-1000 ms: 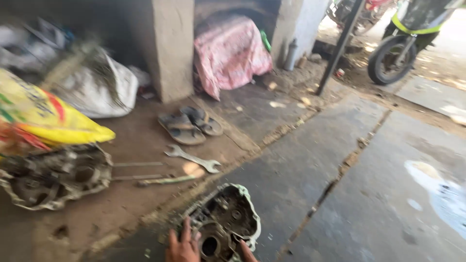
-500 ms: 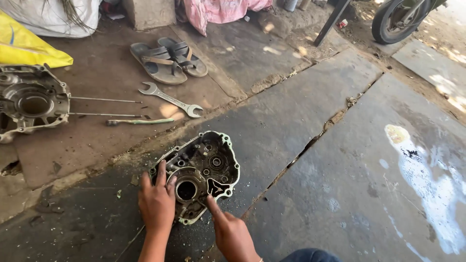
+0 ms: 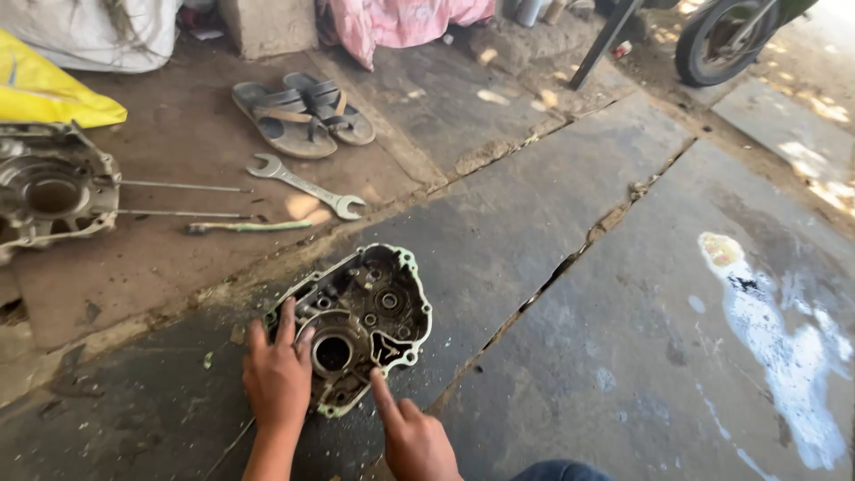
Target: Scraping and cleaning the interior surface of a motorcycle engine casing with a tool.
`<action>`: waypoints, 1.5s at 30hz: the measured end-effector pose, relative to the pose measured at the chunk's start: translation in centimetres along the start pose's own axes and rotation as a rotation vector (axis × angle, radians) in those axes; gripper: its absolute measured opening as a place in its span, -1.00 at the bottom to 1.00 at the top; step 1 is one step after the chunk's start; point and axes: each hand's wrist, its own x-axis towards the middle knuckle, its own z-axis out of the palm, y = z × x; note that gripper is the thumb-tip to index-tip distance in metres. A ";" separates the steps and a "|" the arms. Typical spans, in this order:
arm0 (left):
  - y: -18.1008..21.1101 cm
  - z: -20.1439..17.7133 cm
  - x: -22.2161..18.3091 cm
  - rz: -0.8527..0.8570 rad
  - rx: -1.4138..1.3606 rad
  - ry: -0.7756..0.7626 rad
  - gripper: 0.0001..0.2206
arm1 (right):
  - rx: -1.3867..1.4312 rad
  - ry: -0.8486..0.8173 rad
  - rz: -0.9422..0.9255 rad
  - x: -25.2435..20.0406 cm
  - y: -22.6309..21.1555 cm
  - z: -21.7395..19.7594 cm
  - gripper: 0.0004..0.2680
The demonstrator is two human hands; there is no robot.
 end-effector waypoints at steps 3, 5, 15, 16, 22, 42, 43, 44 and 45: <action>-0.5 0.4 -0.4 0.030 0.028 0.045 -0.42 | 0.052 0.047 -0.070 0.6 -1.3 -2.5 -0.44; -0.3 -0.2 -0.1 0.035 -0.003 0.034 -0.43 | -0.023 -0.111 0.160 1.5 -1.8 -4.8 -0.37; -0.9 0.5 -0.3 0.084 -0.064 0.115 -0.42 | 0.006 -0.116 0.178 0.5 -2.0 -3.9 -0.29; -0.9 -0.1 -0.4 0.075 -0.053 0.112 -0.43 | 0.005 -0.159 0.072 -0.3 -1.7 -2.2 -0.34; -0.3 -0.6 -0.5 0.040 -0.066 0.073 -0.45 | -0.013 0.048 0.077 0.3 -1.2 -2.6 -0.40; -0.3 -0.3 -0.6 0.080 -0.109 0.120 -0.47 | 0.029 0.089 0.064 1.5 -1.1 -5.5 -0.38; 0.1 -0.7 -0.7 0.073 -0.108 0.114 -0.47 | -0.009 0.053 0.018 1.0 -1.5 -4.8 -0.40; 0.3 -1.1 -0.7 0.065 -0.108 0.109 -0.47 | -0.047 0.016 -0.029 0.5 -1.8 -4.2 -0.41; 0.2 -1.2 -0.8 0.064 -0.115 0.105 -0.47 | -0.054 0.013 -0.027 0.7 -2.1 -5.1 -0.41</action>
